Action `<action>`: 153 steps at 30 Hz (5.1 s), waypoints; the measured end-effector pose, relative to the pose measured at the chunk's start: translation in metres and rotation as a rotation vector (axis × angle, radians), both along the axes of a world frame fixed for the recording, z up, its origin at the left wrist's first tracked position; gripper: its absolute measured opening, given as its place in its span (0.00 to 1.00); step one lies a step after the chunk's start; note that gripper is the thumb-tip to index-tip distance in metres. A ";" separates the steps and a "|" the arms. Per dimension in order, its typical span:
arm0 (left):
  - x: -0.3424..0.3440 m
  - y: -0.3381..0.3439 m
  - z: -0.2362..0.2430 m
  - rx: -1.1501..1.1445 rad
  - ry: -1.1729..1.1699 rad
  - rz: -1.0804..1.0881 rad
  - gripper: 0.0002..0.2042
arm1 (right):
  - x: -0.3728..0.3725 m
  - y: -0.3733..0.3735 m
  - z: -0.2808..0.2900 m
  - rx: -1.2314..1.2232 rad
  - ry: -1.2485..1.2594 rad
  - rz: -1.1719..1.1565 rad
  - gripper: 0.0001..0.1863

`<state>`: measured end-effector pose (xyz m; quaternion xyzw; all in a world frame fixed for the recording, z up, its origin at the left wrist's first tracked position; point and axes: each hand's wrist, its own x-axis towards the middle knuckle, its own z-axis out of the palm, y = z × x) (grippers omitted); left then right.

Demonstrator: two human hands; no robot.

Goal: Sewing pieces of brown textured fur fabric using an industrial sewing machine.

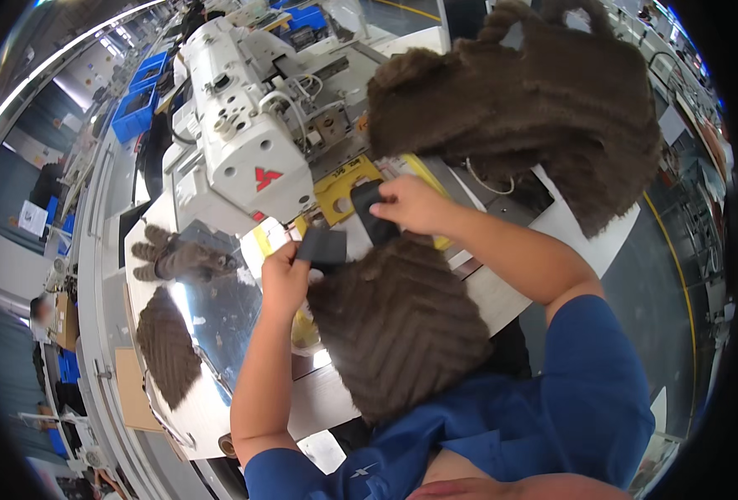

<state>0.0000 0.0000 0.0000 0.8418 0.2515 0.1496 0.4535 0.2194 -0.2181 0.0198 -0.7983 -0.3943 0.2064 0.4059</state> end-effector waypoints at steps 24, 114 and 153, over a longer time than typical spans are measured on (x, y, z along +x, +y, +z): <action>0.060 0.087 -0.025 0.108 0.107 0.195 0.15 | 0.069 0.036 -0.010 -0.164 -0.555 -0.166 0.13; -0.021 -0.035 -0.010 0.472 0.106 0.054 0.16 | 0.148 0.034 0.004 -0.333 -0.912 0.224 0.29; -0.001 -0.034 0.036 0.414 0.578 -0.225 0.38 | -0.027 -0.044 0.018 -0.346 -0.161 0.003 0.28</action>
